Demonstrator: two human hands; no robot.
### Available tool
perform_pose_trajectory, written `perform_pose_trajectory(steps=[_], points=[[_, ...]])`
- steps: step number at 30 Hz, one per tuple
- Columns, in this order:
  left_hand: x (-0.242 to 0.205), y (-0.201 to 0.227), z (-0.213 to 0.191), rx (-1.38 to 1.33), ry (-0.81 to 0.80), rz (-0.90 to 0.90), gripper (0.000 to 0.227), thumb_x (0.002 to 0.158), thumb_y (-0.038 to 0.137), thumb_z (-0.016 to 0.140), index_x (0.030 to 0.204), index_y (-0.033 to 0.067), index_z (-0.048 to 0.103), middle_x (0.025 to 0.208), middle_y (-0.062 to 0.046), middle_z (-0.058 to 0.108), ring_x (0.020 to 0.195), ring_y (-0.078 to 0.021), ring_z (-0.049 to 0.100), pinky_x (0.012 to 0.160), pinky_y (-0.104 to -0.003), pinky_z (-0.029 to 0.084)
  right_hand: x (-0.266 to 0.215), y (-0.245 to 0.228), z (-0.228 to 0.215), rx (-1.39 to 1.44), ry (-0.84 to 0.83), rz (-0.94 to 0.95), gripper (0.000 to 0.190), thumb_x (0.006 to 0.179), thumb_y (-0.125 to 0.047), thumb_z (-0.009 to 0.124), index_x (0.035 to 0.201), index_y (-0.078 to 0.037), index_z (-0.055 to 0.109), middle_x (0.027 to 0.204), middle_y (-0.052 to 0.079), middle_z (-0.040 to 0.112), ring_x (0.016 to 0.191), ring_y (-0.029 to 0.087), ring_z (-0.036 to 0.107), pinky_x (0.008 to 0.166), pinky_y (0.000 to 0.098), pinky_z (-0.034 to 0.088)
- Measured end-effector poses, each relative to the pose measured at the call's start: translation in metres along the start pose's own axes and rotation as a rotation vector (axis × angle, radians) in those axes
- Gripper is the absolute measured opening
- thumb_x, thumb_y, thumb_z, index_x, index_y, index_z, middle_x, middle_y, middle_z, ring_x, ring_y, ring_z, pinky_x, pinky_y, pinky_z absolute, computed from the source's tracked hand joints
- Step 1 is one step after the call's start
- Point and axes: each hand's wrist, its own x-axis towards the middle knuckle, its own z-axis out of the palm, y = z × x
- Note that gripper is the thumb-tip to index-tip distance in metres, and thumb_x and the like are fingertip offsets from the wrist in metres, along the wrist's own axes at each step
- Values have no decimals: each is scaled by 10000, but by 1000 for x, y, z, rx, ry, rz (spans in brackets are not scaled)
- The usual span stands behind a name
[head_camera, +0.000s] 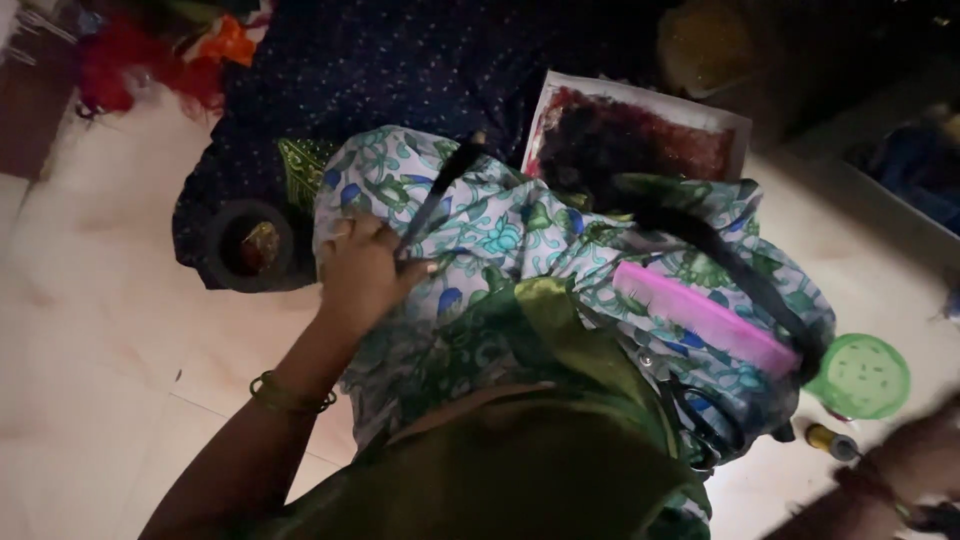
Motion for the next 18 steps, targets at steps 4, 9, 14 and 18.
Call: perform_pose_trajectory(steps=[4,9,14,18], points=[[10,-2,1,-108,-82,-31,446,837,509,738,814,65,698,855,-117,664,845,-329,630,713,-485,484,50,-367,28,276,-190,67,331,953,105,595,1236,-1,732,1153,117,739,1020,183,684,898,316,538],[27,33,-25,-506,-370,-32,443,967,436,636,784,33,636,579,-94,592,481,-228,547,501,-408,433,43,-551,72,421,-723,-275,255,909,-6,702,1147,-86,745,1296,75,723,1188,251,694,1014,378,547],[41,60,-53,-778,-547,39,459,1050,390,566,808,11,658,584,-99,518,513,-181,463,507,-362,389,46,-623,116,894,-1319,-409,602,866,-154,791,1404,4,574,1504,207,484,1396,372,453,1091,465,414],[57,50,-82,-793,-597,13,355,972,391,617,867,76,744,588,-9,594,526,-123,512,510,-322,405,45,-582,143,923,-1347,-270,252,958,-144,748,1170,-8,759,1291,140,717,1251,262,662,1059,391,525]])
